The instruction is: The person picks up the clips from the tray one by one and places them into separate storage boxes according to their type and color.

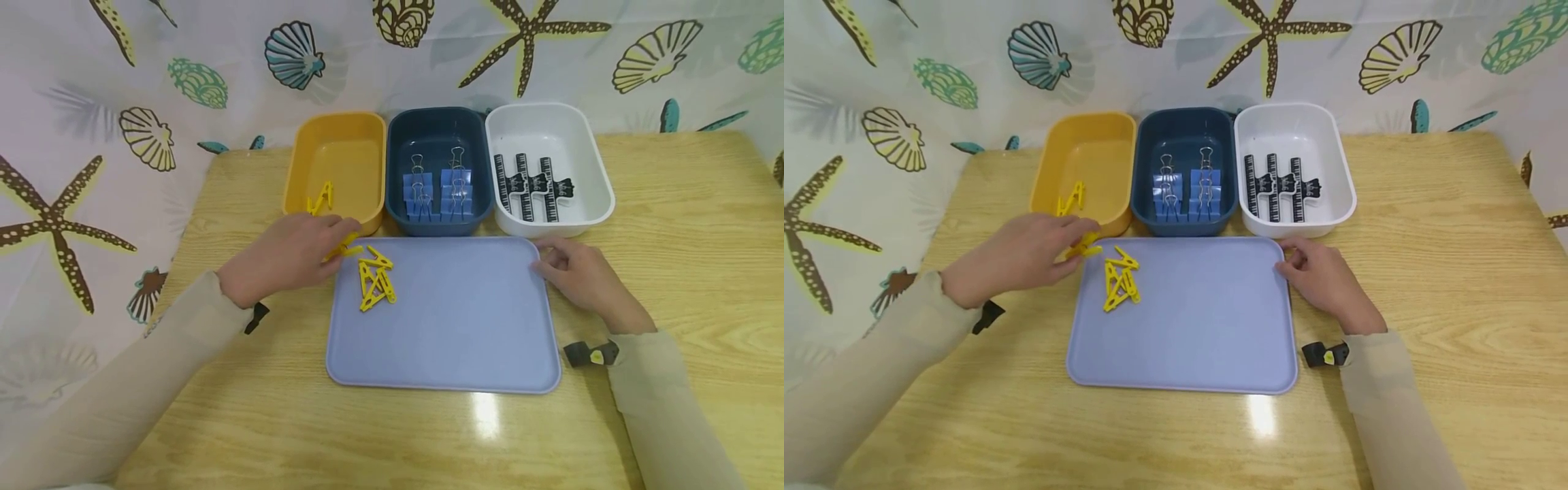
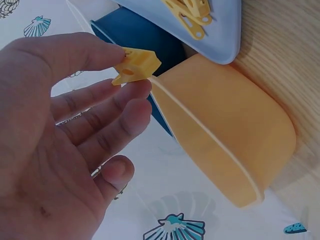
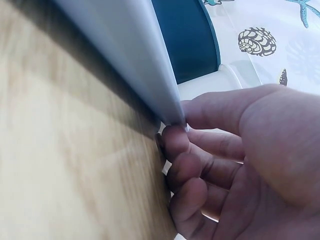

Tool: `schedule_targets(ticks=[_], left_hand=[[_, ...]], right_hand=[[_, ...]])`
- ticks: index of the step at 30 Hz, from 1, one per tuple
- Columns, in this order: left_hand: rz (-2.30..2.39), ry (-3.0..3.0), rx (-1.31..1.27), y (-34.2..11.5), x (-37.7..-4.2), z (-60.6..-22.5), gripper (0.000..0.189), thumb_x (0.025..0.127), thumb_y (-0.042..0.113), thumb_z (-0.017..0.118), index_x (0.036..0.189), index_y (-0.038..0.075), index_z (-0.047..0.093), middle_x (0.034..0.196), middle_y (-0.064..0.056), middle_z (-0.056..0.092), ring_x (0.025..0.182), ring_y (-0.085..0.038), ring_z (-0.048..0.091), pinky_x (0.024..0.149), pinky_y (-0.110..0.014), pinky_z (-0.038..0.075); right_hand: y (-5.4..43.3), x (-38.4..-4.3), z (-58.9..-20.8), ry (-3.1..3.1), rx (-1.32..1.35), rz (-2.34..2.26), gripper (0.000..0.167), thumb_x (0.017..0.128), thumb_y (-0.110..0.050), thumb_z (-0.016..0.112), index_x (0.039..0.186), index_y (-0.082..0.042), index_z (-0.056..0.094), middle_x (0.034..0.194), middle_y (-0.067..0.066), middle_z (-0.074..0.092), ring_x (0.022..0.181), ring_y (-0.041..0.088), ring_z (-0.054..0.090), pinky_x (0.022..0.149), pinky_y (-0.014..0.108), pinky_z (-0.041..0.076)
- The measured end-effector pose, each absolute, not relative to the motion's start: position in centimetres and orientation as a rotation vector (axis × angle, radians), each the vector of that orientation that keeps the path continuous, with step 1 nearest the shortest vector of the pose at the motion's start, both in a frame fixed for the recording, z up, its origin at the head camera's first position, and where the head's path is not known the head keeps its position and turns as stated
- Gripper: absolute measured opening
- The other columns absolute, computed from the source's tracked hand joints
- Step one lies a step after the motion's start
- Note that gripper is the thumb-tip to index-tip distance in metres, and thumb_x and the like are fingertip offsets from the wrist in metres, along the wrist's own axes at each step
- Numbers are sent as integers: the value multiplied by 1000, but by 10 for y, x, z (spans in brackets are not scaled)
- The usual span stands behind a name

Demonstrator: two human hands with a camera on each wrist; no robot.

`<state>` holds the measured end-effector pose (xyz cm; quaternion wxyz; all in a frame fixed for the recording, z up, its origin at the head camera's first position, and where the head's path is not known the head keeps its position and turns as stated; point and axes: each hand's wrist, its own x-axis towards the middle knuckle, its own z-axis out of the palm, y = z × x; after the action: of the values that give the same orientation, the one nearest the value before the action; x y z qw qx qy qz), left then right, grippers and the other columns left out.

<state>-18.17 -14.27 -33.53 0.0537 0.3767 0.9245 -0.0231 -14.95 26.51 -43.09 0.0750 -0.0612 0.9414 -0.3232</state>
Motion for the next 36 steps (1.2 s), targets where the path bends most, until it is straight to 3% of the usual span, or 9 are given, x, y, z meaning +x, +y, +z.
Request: schedule_targets(ticks=[22, 36], left_hand=[[-61, 2993, 1053, -143, -188, -327, 32, 87, 17, 60, 115, 3, 57, 78, -6, 57, 57, -19, 48, 53, -29, 40], [5, 3079, 958, -143, -197, -329, 22, 86, 10, 55, 106, 0, 56, 70, -7, 49, 51, -18, 39, 45, -26, 29]], right_hand=[[264, -147, -431, 2805, -185, -970, 36, 93, -20, 61, 124, -2, 58, 88, 12, 70, 68, 14, 56, 64, 27, 44], [266, -146, -432, 2807, -180, -976, 36, 92, -18, 61, 125, -4, 58, 87, 10, 71, 72, 15, 58, 68, 30, 45]])
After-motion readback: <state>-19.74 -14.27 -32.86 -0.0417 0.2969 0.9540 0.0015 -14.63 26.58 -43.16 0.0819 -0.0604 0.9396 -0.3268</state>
